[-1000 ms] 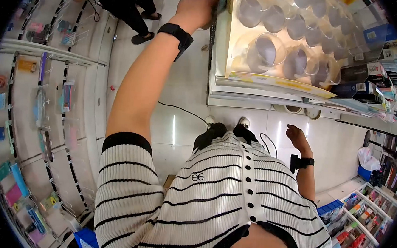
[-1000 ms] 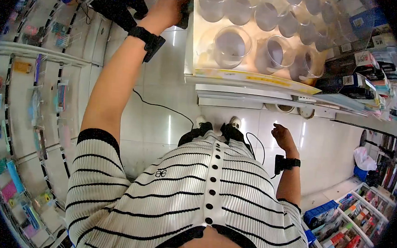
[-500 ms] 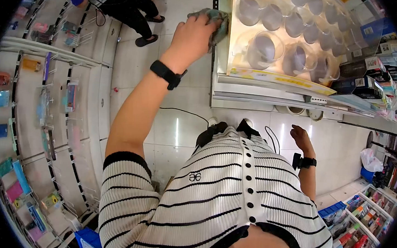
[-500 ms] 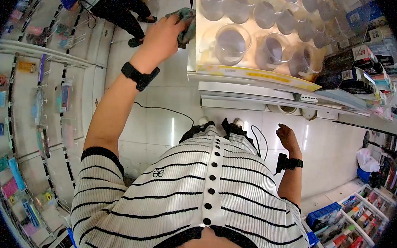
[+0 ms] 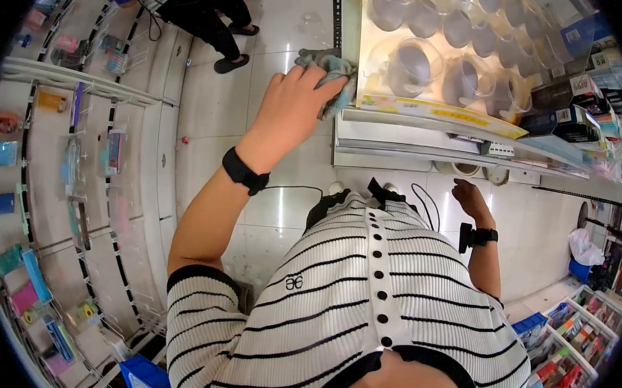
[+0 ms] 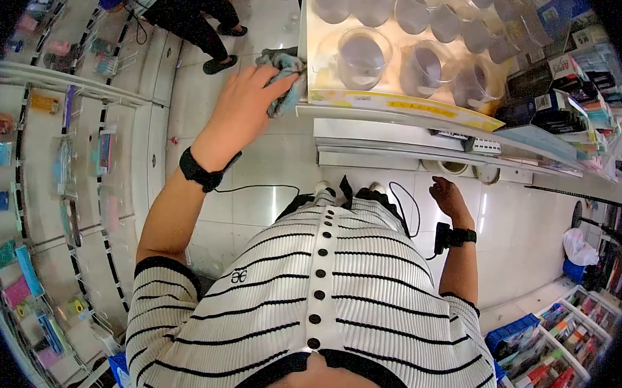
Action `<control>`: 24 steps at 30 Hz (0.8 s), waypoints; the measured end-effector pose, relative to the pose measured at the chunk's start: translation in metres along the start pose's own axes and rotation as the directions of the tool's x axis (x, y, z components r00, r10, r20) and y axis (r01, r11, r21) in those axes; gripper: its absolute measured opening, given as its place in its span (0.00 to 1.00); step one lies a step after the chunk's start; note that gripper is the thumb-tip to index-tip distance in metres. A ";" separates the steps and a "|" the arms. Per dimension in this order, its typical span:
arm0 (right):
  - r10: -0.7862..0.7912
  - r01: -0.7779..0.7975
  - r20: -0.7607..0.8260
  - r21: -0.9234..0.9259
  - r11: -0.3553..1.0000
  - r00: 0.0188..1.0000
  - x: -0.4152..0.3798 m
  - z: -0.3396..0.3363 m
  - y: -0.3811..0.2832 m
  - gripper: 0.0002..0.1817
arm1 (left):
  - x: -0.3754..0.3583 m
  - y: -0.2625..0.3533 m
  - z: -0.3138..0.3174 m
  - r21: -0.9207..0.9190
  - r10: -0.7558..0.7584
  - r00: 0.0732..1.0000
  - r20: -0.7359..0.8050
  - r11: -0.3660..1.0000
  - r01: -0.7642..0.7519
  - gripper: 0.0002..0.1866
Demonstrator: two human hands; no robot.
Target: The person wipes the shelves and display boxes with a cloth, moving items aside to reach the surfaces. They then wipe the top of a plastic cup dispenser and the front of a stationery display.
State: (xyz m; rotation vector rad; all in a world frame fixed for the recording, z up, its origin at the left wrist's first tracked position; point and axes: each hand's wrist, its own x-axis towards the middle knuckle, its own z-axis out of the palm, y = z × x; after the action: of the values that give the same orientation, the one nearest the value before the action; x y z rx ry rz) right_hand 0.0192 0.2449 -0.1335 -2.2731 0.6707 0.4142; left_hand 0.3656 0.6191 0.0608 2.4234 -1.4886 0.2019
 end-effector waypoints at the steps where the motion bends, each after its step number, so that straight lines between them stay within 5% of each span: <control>1: 0.044 -0.045 0.006 0.052 0.998 0.999 -0.001 -0.001 -0.006 0.22 | -0.003 0.002 0.000 -0.012 0.008 1.000 -0.005 1.000 -0.008 0.36; 5: 0.069 -0.069 0.006 0.098 0.993 0.998 0.001 0.003 -0.009 0.22 | -0.014 0.007 -0.001 -0.059 -0.011 1.000 0.019 0.998 0.012 0.36; 8: 0.049 -0.049 0.000 -0.052 0.997 0.999 -0.005 -0.001 -0.014 0.22 | -0.018 0.005 -0.001 -0.094 -0.002 0.999 -0.038 0.996 -0.001 0.34; 10: 0.116 -0.115 -0.031 0.019 0.993 0.993 -0.008 -0.001 -0.015 0.22 | -0.018 0.004 -0.011 -0.290 -0.065 0.997 0.045 0.954 0.076 0.34; 14: 0.123 -0.103 -0.087 0.203 0.974 0.989 -0.025 -0.019 -0.041 0.18 | -0.029 -0.008 -0.023 -0.362 -0.021 0.993 0.118 0.930 0.063 0.35; 18: -0.004 0.067 -0.142 0.438 0.897 0.990 -0.044 -0.063 -0.093 0.11 | -0.038 -0.002 -0.028 -0.483 -0.114 0.986 0.122 0.861 0.159 0.35; 22: -0.200 0.366 -0.363 0.477 0.799 0.910 -0.062 -0.101 -0.145 0.13 | -0.032 0.013 -0.029 -0.491 -0.147 0.981 0.128 0.850 0.191 0.35; 24: -0.153 0.384 -0.451 0.481 0.788 0.879 -0.064 -0.106 -0.170 0.14 | -0.026 0.020 -0.031 -0.502 -0.148 0.981 0.128 0.843 0.193 0.34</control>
State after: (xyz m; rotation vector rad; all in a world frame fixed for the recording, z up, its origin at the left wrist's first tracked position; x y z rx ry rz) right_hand 0.0751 0.2940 0.0637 -1.8380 0.5430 -0.3626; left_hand 0.3367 0.6422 0.0872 2.1196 -1.1553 -0.3075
